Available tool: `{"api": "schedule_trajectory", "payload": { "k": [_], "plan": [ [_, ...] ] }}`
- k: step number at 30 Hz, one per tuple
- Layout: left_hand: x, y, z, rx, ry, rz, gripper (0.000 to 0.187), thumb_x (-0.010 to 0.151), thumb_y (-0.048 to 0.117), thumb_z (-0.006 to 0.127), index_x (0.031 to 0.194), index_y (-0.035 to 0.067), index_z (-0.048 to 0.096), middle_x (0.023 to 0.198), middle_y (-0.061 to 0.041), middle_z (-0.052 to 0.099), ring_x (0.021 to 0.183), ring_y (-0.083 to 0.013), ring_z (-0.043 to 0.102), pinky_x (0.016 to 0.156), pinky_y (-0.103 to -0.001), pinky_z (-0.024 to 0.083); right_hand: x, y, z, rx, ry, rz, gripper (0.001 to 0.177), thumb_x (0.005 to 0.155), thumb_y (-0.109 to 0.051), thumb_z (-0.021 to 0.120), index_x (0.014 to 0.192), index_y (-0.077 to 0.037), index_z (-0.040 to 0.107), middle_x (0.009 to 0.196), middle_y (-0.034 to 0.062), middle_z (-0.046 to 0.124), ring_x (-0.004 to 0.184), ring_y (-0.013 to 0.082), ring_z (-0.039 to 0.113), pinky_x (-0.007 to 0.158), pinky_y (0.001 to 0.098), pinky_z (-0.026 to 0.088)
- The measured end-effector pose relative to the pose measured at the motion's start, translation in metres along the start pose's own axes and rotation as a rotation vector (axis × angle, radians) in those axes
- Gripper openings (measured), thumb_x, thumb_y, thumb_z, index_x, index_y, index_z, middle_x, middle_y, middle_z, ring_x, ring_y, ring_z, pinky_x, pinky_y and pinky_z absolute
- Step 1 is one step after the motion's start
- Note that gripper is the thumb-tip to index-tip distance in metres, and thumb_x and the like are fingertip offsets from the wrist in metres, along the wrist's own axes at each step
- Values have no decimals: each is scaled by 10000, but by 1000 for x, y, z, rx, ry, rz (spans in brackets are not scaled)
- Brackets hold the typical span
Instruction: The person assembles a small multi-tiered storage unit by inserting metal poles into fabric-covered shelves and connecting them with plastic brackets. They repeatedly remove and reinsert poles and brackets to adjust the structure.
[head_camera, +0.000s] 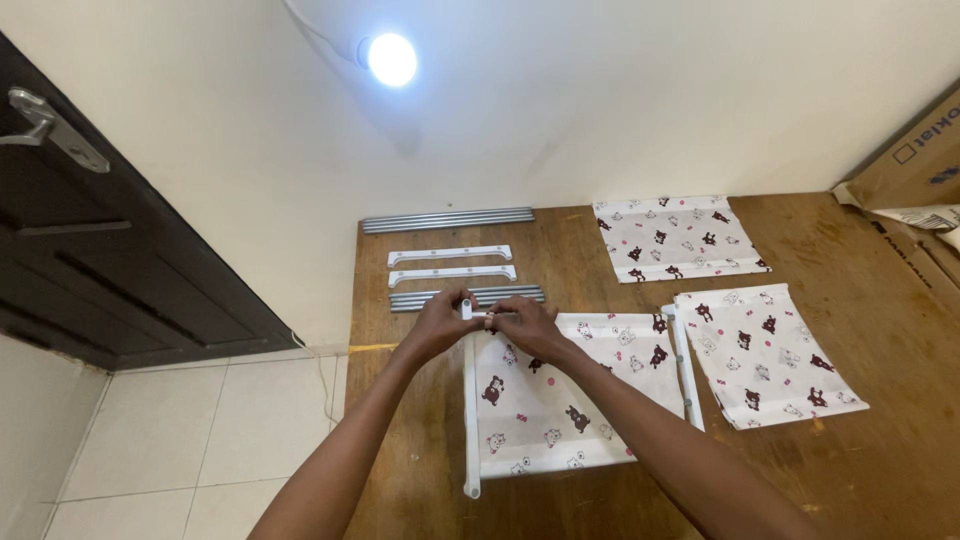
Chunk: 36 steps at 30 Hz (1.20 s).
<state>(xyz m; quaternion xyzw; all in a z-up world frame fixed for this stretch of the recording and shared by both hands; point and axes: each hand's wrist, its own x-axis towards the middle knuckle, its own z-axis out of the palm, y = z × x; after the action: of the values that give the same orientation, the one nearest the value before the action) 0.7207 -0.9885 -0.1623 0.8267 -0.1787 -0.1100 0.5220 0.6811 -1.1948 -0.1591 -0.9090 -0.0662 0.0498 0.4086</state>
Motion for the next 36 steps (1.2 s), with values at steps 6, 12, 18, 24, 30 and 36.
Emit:
{"api": "schedule_trajectory", "payload": {
  "k": [6, 12, 18, 24, 30, 36],
  "plan": [
    [-6, -5, -3, 105, 22, -51, 495, 653, 454, 920, 830, 95, 628, 758, -89, 686, 709, -181, 640, 612, -347, 493, 0, 7, 13, -128, 44, -68, 393, 862, -473, 643, 1022, -144, 784, 1095, 55, 705, 1164, 237, 547, 1032, 463, 220],
    [-4, -14, -8, 151, 72, -3, 554, 608, 519, 950, 728, 85, 627, 665, -49, 656, 672, -173, 652, 599, -347, 511, 6, 3, 16, -241, 2, -48, 353, 919, -437, 592, 1071, -181, 782, 1050, 74, 682, 1104, 227, 552, 1021, 451, 224],
    [-4, -22, -10, 222, 86, -107, 591, 532, 579, 952, 700, 118, 623, 615, -54, 635, 609, -174, 647, 553, -363, 513, 4, -4, 19, -253, 10, -132, 329, 949, -413, 584, 1072, -178, 779, 1055, 77, 682, 1107, 241, 538, 997, 458, 231],
    [-10, -21, -12, 232, 122, -147, 578, 527, 543, 978, 675, 127, 605, 587, -39, 615, 582, -178, 626, 546, -357, 499, 3, -4, 24, -260, 15, -147, 306, 942, -403, 609, 1045, -177, 788, 1015, 54, 696, 1111, 248, 543, 989, 476, 225],
    [-9, -21, -2, 497, 176, 60, 502, 626, 460, 940, 790, 82, 653, 783, -86, 671, 769, -229, 660, 691, -383, 533, 11, 7, 41, -361, 68, -157, 239, 894, -385, 669, 987, -209, 800, 961, 29, 666, 1086, 240, 566, 920, 487, 256],
    [-33, -57, 10, -181, 222, -237, 802, 857, 403, 744, 1465, 5, 404, 1369, -188, 511, 1130, -266, 608, 899, -397, 568, 35, 20, 54, -317, 185, -70, 220, 880, -387, 708, 973, -222, 819, 961, 58, 656, 1089, 266, 553, 945, 493, 272]
  ]
}}
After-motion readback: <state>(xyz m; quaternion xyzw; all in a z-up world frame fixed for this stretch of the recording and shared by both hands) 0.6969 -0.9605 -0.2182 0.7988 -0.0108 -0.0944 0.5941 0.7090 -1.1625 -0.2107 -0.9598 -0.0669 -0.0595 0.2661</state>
